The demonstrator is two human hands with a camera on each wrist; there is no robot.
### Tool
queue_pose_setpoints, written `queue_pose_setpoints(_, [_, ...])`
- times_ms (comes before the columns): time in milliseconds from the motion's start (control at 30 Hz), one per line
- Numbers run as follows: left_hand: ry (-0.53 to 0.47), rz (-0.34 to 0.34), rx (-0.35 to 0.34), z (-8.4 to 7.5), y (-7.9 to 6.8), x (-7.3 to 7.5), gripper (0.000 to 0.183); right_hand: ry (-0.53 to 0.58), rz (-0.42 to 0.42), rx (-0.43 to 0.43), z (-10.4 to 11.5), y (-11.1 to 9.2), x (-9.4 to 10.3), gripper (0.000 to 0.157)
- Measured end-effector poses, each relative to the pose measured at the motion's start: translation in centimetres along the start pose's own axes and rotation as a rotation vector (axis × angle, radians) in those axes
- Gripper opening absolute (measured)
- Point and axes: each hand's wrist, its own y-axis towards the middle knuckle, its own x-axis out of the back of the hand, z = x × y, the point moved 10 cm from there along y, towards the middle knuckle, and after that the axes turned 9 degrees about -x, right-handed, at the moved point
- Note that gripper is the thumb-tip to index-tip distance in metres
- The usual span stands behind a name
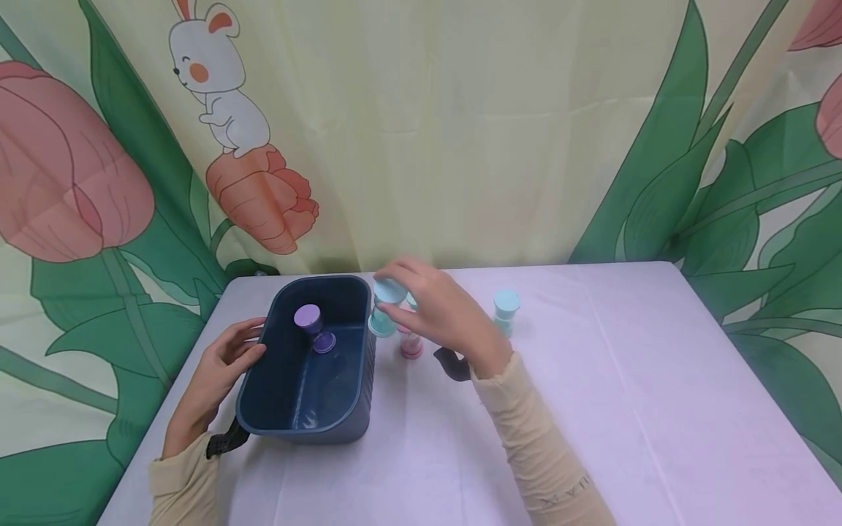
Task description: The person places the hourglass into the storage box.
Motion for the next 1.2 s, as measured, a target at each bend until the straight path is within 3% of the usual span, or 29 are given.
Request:
queue_pose_setpoints(767, [0.004, 0.006, -0.011, -0.4, 0.1, -0.1, 0.049, 0.008, -0.008, 0.064, 1.1, 2.7, -1.9, 0.037])
queue_pose_setpoints(1200, [0.003, -0.002, -0.008, -0.1, 0.0, 0.0, 0.048, 0.008, 0.031, 0.071, 1.3, 3.9, -3.1, 0.037])
